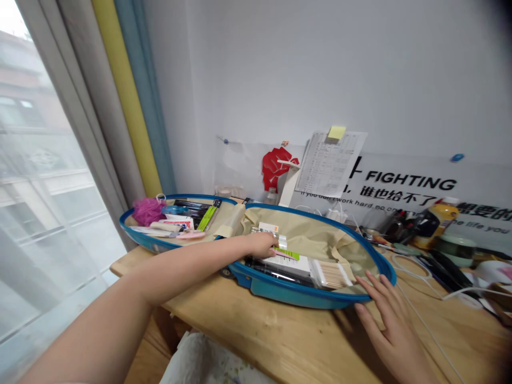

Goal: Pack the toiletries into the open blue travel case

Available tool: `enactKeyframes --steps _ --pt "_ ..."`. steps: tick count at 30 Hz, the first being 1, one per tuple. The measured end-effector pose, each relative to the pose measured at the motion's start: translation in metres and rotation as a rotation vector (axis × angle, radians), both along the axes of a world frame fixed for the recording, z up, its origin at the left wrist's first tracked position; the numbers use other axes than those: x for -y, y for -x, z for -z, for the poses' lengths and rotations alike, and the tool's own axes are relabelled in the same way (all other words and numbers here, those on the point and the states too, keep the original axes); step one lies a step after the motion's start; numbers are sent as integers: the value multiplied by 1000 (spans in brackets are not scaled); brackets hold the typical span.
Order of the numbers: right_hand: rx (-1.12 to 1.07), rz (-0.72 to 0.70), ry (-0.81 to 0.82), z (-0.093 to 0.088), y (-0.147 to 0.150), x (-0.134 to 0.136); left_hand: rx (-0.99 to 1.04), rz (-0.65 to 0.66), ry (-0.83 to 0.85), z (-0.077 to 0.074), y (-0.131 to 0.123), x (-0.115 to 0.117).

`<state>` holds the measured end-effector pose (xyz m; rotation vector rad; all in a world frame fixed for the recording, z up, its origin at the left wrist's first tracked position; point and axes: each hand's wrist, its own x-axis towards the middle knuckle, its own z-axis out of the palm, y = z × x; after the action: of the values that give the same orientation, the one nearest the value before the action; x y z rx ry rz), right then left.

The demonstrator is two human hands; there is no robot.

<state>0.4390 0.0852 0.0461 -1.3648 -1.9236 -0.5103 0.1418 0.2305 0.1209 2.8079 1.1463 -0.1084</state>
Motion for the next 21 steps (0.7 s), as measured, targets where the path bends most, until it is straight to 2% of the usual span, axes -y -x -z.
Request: enactKeyframes --steps 8,21 --pt "-2 -10 20 -1 0 1 -12 -1 25 -1 -1 -3" --pt "17 -10 -37 0 -1 -2 5 -22 33 2 -2 -6"
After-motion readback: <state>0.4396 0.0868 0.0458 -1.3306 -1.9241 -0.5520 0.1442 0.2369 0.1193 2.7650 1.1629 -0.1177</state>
